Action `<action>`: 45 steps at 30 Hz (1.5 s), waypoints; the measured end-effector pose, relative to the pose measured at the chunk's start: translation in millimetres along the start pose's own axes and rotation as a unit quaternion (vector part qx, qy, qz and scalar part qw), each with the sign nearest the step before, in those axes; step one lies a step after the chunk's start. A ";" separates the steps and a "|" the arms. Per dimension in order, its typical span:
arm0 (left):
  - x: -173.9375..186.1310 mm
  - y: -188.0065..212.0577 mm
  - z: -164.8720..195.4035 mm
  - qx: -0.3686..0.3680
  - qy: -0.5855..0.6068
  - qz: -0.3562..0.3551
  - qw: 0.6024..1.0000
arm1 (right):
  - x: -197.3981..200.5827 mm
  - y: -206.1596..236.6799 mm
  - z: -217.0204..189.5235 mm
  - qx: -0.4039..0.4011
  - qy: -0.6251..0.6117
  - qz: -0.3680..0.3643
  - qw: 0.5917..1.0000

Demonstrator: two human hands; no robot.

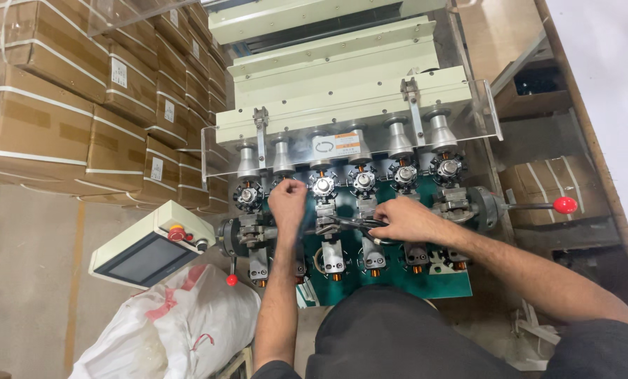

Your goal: The person stands at a multi-station industrial press machine, places black round workpieces into the machine stations, pulls the red-handled lever to cycle the machine, and removes processed pieces. They carry finished pieces to a blue bin, wrap them in plastic inside a cardboard box, and return to continue operating the machine.

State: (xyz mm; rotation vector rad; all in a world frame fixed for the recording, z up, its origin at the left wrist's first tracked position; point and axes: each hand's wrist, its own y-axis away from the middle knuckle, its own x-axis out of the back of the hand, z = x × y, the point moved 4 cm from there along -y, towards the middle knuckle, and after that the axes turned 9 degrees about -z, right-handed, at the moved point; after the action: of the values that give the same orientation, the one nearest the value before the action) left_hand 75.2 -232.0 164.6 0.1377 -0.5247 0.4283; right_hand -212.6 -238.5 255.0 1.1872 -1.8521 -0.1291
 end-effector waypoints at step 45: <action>50.7 -33.4 -58.4 0.059 0.193 -0.079 0.976 | -29.7 -96.8 -82.5 0.106 0.019 -0.049 0.993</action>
State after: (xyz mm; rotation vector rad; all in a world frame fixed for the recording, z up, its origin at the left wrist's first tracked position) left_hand 155.7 -230.1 139.9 0.2045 -0.1033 0.3191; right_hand -83.6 -237.8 235.0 1.4171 -1.8093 0.0367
